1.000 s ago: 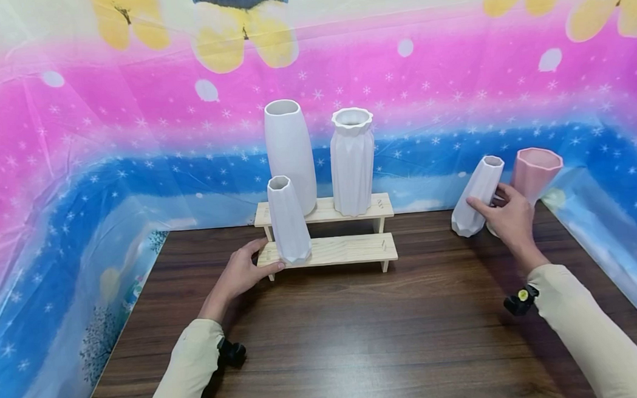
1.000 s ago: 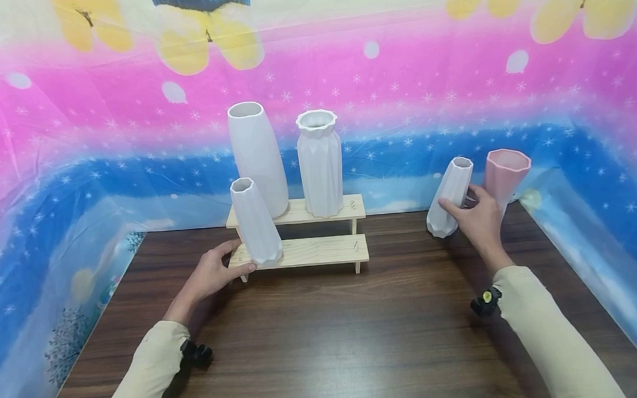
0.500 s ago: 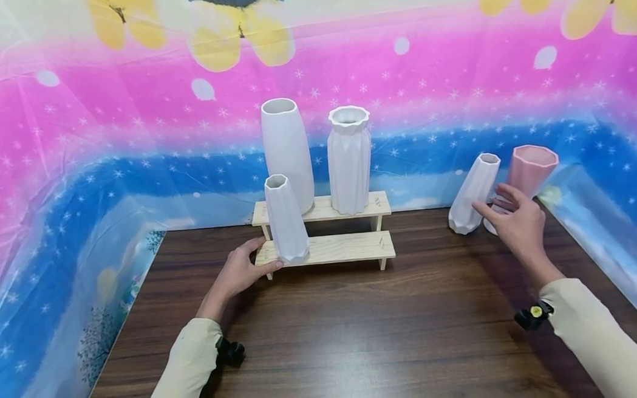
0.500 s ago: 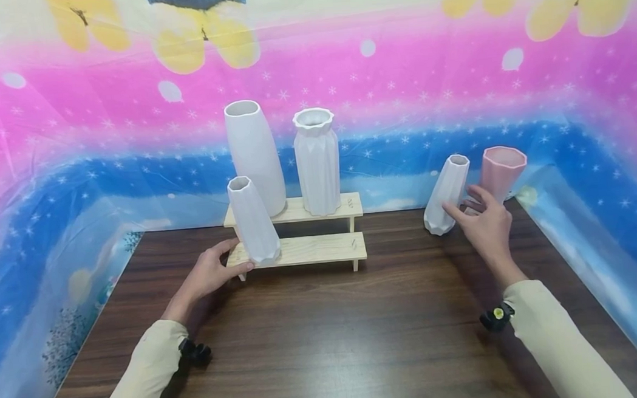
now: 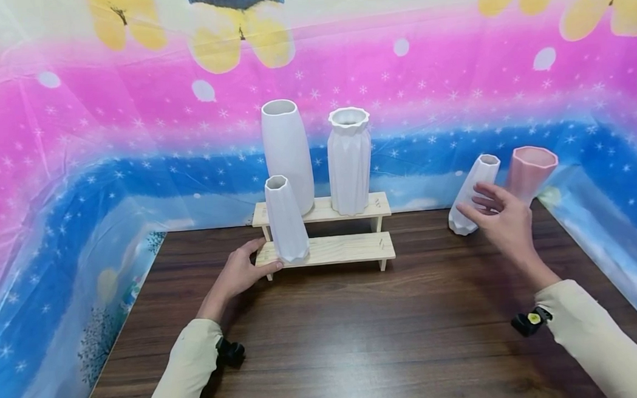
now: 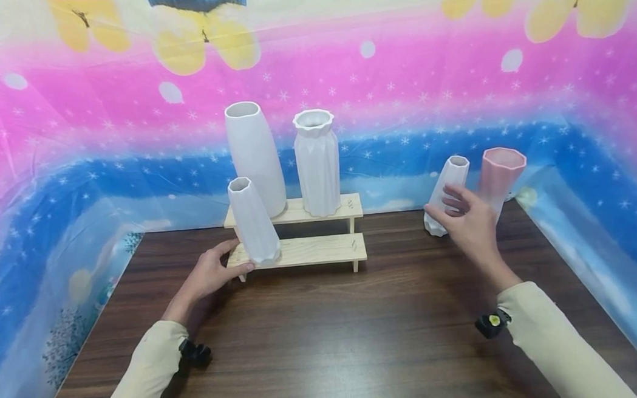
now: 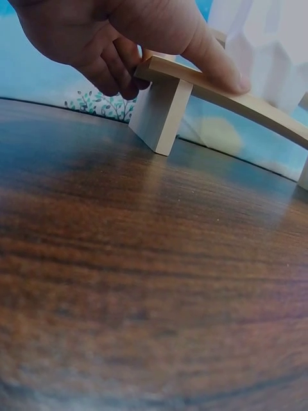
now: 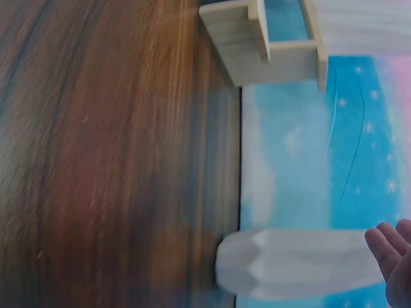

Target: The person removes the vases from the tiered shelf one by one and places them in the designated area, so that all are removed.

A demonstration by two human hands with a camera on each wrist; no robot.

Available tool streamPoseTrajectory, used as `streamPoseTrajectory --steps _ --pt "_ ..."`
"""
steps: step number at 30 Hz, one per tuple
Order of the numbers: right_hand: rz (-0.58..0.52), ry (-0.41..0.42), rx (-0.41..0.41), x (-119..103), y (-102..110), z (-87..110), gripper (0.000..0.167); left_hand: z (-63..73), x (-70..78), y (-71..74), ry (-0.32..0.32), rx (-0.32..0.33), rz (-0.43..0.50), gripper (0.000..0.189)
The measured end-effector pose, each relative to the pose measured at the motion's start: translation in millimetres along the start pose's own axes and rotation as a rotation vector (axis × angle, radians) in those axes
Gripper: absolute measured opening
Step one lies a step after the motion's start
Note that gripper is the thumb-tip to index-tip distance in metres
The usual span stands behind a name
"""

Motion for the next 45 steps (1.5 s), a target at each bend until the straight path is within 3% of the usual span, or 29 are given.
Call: streamPoseTrajectory --steps 4,12,20,45 --pt "-0.058 0.051 -0.033 -16.4 -10.9 -1.3 0.058 -0.2 -0.9 -0.4 -0.005 0.001 -0.001 0.093" --pt "-0.073 0.161 -0.087 -51.4 -30.1 3.0 0.056 -1.2 -1.9 -0.5 -0.006 0.007 0.006 0.093" --pt "-0.131 0.17 -0.126 -59.2 -49.3 -1.4 0.057 -0.4 -1.2 -0.3 0.0 0.005 0.011 0.093" --pt "-0.43 0.208 -0.351 -123.9 -124.7 12.8 0.055 0.8 0.2 -0.2 -0.012 0.015 0.01 0.091"
Point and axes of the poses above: each hand's wrist, its own z-axis away from the middle knuckle, its own y-axis out of the back of the hand, x = y × z, the point moved 4 cm from there along -z, towards the middle knuckle, and after that the axes turned 5 degrees about z, right-handed, at the moved point
